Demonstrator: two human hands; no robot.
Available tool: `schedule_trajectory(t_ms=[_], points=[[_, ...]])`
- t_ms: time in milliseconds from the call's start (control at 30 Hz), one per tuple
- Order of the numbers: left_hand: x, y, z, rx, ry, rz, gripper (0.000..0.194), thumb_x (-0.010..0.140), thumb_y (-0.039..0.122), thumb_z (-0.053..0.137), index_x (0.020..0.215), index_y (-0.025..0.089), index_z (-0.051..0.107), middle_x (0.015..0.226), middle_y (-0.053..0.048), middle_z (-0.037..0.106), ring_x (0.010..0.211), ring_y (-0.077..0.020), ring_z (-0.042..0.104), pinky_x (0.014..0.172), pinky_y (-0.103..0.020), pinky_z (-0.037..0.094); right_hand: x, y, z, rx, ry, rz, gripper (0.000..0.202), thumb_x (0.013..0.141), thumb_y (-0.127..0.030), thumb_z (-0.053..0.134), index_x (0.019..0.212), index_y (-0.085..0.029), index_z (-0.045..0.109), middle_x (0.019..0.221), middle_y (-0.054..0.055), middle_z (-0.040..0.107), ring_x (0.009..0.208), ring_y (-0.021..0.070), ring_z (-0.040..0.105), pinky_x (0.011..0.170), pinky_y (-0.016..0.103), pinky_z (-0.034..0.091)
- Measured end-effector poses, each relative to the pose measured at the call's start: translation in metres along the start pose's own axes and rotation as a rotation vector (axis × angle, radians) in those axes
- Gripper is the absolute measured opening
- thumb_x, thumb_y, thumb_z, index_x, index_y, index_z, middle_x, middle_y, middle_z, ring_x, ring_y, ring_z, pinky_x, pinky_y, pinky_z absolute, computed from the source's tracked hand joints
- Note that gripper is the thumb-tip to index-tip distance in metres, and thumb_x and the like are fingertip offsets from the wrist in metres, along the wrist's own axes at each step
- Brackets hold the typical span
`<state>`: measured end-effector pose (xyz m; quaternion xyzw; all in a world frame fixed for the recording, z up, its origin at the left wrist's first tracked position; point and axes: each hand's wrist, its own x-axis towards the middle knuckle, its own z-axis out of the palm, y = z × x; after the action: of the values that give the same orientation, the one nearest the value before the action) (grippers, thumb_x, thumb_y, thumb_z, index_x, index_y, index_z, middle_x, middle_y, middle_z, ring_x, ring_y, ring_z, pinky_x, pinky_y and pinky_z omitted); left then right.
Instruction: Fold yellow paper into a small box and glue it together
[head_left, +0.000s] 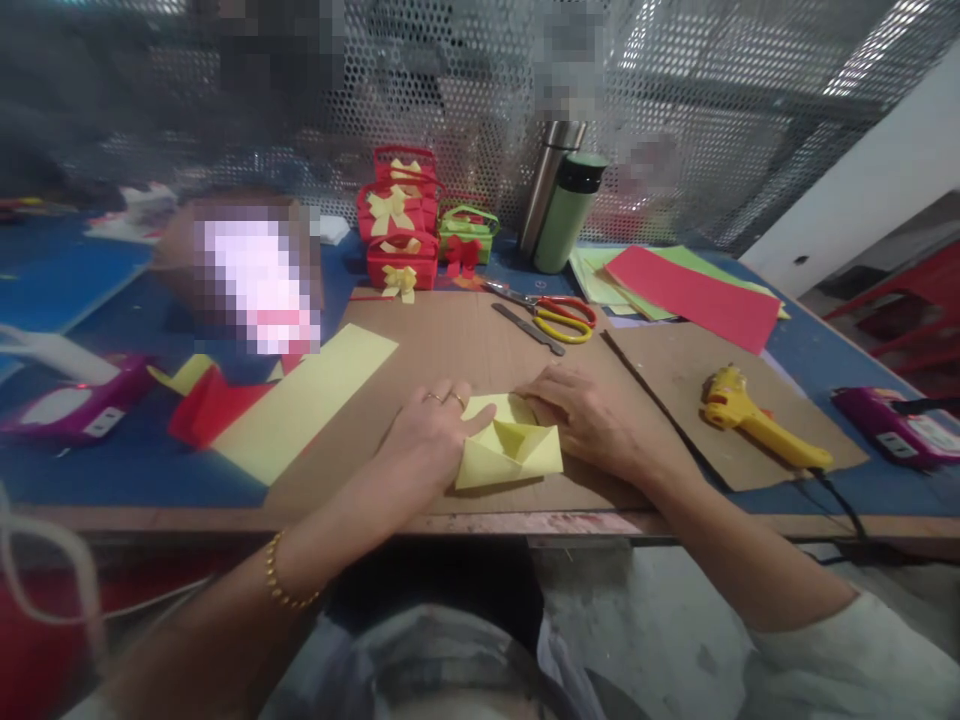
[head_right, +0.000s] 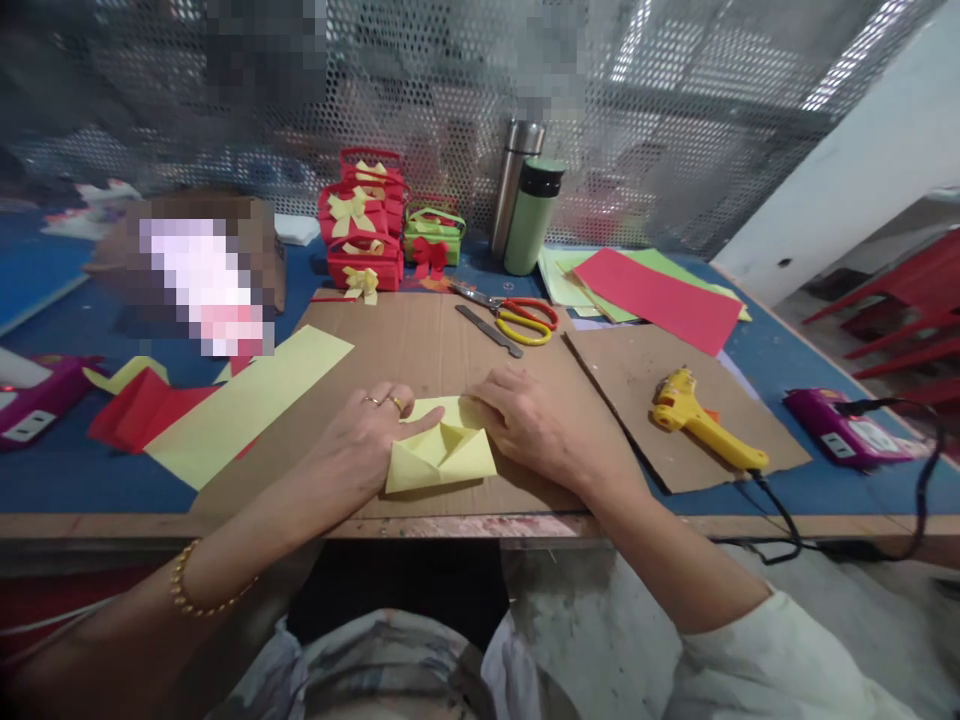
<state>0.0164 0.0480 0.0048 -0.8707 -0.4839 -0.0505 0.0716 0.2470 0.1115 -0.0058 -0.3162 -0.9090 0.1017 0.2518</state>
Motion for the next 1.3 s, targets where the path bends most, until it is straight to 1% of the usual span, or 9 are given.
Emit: schedule_trajectory(t_ms=[200,333,433,500,600,733,933,1133,1300], points=[[0.0,-0.001,0.004,-0.062,0.068,-0.022,0.037,0.107,0.025,0.034,0.123,0.021,0.067,0.1,-0.01,0.06,0.09,-0.0223,0.051,0.077,-0.035,0.034,0.008,-0.017,-0.006,-0.15,-0.068,0.093,0.022,0.091,-0.012,0.05,0.075,-0.016,0.065,0.078,0.007,0.061,0.068,0.0167,0.051,0.065,0.03,0.038],[-0.003,-0.003,0.0,-0.2,0.086,-0.114,0.035,0.107,0.027,0.037,0.106,0.018,0.071,0.099,-0.007,0.06,0.09,-0.0196,0.05,0.08,-0.034,0.034,0.001,-0.025,-0.004,-0.107,-0.035,0.153,0.015,0.082,-0.008,0.053,0.081,-0.016,0.066,0.083,0.008,0.065,0.072,0.0171,0.056,0.065,0.028,0.039],[-0.004,-0.004,-0.003,-0.205,0.096,-0.11,0.03,0.106,0.025,0.041,0.105,0.018,0.07,0.103,-0.007,0.06,0.095,-0.0198,0.051,0.084,-0.034,0.035,0.002,-0.026,-0.004,-0.069,-0.007,0.197,0.02,0.073,-0.01,0.061,0.092,-0.016,0.067,0.09,0.009,0.07,0.079,0.0192,0.06,0.067,0.028,0.043],[-0.004,-0.004,-0.004,-0.174,0.106,-0.091,0.029,0.105,0.023,0.041,0.106,0.017,0.069,0.104,-0.007,0.061,0.096,-0.02,0.051,0.085,-0.034,0.035,0.01,-0.022,-0.005,-0.048,-0.073,0.258,0.024,0.069,-0.01,0.064,0.092,-0.016,0.068,0.089,0.009,0.073,0.079,0.0192,0.062,0.066,0.027,0.044],[-0.004,-0.002,-0.001,-0.102,0.138,-0.061,0.031,0.106,0.021,0.038,0.104,0.013,0.068,0.1,-0.008,0.063,0.093,-0.0199,0.052,0.086,-0.035,0.034,0.031,-0.013,-0.008,-0.04,-0.278,0.398,0.017,0.069,-0.009,0.065,0.083,-0.016,0.069,0.084,0.007,0.074,0.074,0.0172,0.063,0.061,0.025,0.042],[-0.004,-0.001,0.005,-0.018,0.189,-0.028,0.036,0.108,0.023,0.034,0.097,0.01,0.067,0.096,-0.009,0.064,0.087,-0.0195,0.053,0.087,-0.037,0.033,0.049,-0.005,-0.01,0.0,-0.351,0.468,0.006,0.075,-0.02,0.073,0.078,-0.017,0.069,0.081,0.005,0.073,0.07,0.0153,0.061,0.059,0.024,0.04],[-0.005,-0.004,0.013,-0.053,0.236,0.0,0.035,0.106,0.019,0.035,0.099,0.011,0.067,0.096,-0.01,0.064,0.087,-0.0204,0.053,0.088,-0.038,0.034,0.051,0.001,-0.004,0.056,-0.3,0.378,0.01,0.071,-0.022,0.076,0.077,-0.018,0.069,0.079,0.002,0.07,0.069,0.0138,0.058,0.059,0.023,0.038],[-0.008,-0.01,0.013,-0.109,0.242,0.018,0.025,0.098,0.018,0.051,0.105,0.019,0.075,0.107,-0.011,0.066,0.096,-0.0238,0.056,0.089,-0.04,0.036,0.049,0.006,0.007,0.363,-0.261,0.299,0.009,0.073,-0.021,0.068,0.08,-0.017,0.071,0.077,0.003,0.07,0.07,0.0147,0.06,0.062,0.025,0.043],[-0.005,-0.011,0.007,-0.151,0.364,-0.039,0.027,0.097,0.023,0.055,0.109,0.027,0.079,0.127,-0.012,0.061,0.113,-0.0296,0.056,0.099,-0.049,0.038,0.046,0.009,0.008,0.491,-0.04,0.173,0.014,0.076,-0.031,0.067,0.074,-0.018,0.065,0.066,-0.001,0.061,0.061,0.0123,0.051,0.057,0.025,0.038]])
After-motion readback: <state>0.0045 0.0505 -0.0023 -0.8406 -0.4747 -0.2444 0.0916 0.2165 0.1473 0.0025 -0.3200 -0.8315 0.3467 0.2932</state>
